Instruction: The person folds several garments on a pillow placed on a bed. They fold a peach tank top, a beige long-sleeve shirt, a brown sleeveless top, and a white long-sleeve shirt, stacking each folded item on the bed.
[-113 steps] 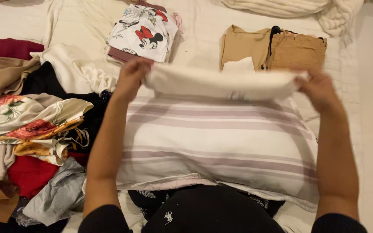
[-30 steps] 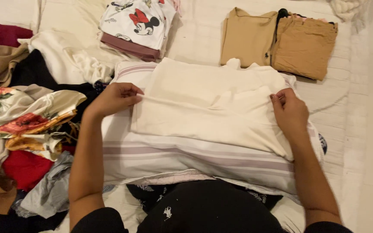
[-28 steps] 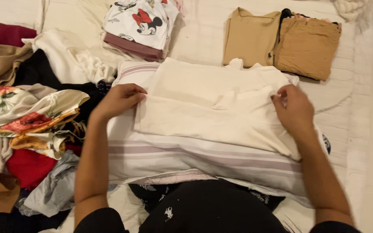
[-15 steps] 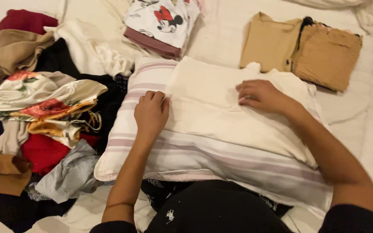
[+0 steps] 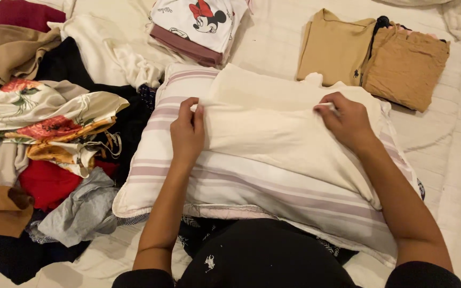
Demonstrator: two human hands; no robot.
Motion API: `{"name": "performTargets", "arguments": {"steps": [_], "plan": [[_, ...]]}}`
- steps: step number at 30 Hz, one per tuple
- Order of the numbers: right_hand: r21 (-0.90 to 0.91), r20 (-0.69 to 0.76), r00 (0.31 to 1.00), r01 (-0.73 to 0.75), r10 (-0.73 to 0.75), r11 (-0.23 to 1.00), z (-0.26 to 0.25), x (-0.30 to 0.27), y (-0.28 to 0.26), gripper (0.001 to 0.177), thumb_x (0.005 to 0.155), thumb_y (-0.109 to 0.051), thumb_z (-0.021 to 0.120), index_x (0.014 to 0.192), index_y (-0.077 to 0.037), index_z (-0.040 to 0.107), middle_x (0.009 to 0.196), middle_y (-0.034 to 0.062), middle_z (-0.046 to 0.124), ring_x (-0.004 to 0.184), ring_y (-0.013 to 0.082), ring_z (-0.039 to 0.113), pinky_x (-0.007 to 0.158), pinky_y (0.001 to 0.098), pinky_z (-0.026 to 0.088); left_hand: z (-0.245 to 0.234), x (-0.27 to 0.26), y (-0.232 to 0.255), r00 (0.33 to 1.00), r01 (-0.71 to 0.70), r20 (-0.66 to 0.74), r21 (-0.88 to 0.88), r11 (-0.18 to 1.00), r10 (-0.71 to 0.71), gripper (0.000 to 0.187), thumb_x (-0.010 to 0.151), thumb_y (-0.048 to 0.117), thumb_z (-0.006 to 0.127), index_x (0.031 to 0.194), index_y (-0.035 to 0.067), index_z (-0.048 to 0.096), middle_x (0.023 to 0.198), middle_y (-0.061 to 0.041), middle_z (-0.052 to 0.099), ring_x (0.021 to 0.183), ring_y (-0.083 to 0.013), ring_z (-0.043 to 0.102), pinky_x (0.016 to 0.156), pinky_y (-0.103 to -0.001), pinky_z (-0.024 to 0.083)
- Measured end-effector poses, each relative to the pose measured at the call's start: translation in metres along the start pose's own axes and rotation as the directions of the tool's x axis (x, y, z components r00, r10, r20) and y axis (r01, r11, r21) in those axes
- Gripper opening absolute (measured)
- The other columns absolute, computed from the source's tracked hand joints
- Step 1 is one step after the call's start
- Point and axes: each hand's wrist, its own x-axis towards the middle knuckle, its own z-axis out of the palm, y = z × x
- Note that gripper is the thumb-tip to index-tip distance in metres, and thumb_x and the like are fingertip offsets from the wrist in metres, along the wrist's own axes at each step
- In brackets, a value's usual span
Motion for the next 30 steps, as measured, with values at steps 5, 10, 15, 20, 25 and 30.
{"name": "performTargets", "arguments": {"steps": [5, 10, 15, 20, 25, 30], "plan": [[-0.513, 0.023, 0.964, 0.239, -0.265, 0.825, 0.005, 0.004, 0.008, 0.038, 0.096, -0.036, 0.075, 0.129, -0.020, 0.067, 0.101, 0.0017, 0.066, 0.093, 0.0263, 0.068, 0.079, 0.0424, 0.053, -0.011, 0.002, 0.025, 0.979, 0.097, 0.152, 0.249, 0.964, -0.138, 0.040, 0.105, 0.043, 0.058, 0.134, 0.015, 0.054, 0.094, -0.016, 0.076, 0.083, -0.0376, 0.075, 0.076, -0.051, 0.056], [-0.415, -0.030, 0.988, 0.127, -0.154, 0.901, -0.048, 0.000, 0.003, 0.030, 0.105, -0.032, 0.070, 0.123, -0.008, 0.072, 0.110, 0.0105, 0.070, 0.105, 0.0323, 0.066, 0.093, 0.0445, 0.048, -0.028, -0.011, 0.002, 0.968, -0.075, 0.229, 0.645, 0.760, -0.099, 0.055, 0.096, 0.069, 0.058, 0.092, 0.016, 0.069, 0.092, -0.010, 0.067, 0.086, -0.0389, 0.067, 0.069, -0.052, 0.052], [-0.610, 0.015, 0.838, -0.425, 0.546, 0.669, -0.087, -0.056, -0.036, 0.066, 0.102, -0.065, 0.049, 0.130, -0.010, 0.071, 0.133, 0.0167, 0.069, 0.122, 0.0390, 0.062, 0.094, 0.0557, 0.048, -0.026, -0.018, 0.004, 0.966, -0.139, 0.256, 0.650, 0.747, -0.042, 0.035, 0.096, 0.050, 0.062, 0.099, 0.015, 0.063, 0.096, -0.011, 0.064, 0.087, -0.0394, 0.062, 0.065, -0.056, 0.048], [-0.352, -0.091, 0.413, -0.864, 0.906, 0.359, -0.086, -0.128, -0.119, 0.062, 0.095, -0.069, 0.049, 0.123, -0.019, 0.070, 0.118, 0.0100, 0.077, 0.111, 0.0363, 0.069, 0.091, 0.0520, 0.048, -0.027, -0.001, 0.025, 0.838, 0.113, 0.405, 0.530, 0.841, -0.367, 0.042, 0.100, 0.048, 0.052, 0.127, 0.017, 0.042, 0.099, -0.013, 0.073, 0.088, -0.0462, 0.067, 0.073, -0.057, 0.046], [-0.160, -0.212, 0.594, -0.804, 0.776, 0.572, -0.062, -0.156, -0.107, 0.053, 0.097, -0.051, 0.060, 0.123, -0.005, 0.063, 0.120, 0.0155, 0.071, 0.113, 0.0370, 0.064, 0.091, 0.0491, 0.046, -0.032, 0.019, 0.012, 0.856, 0.135, 0.436, 0.334, 0.933, -0.279, 0.035, 0.095, 0.040, 0.063, 0.122, 0.021, 0.051, 0.090, -0.013, 0.068, 0.081, -0.0369, 0.065, 0.077, -0.045, 0.046], [0.015, -0.291, 0.764, -0.598, 0.576, 0.801, -0.085, -0.169, -0.069, 0.025, 0.101, -0.027, 0.073, 0.114, -0.009, 0.062, 0.115, 0.0065, 0.070, 0.110, 0.0189, 0.062, 0.094, 0.0319, 0.044, -0.060, 0.009, 0.053, 0.858, 0.173, 0.439, 0.242, 0.955, -0.267, 0.022, 0.097, 0.035, 0.063, 0.112, 0.019, 0.064, 0.093, -0.010, 0.067, 0.079, -0.0216, 0.063, 0.076, -0.033, 0.046]]}}
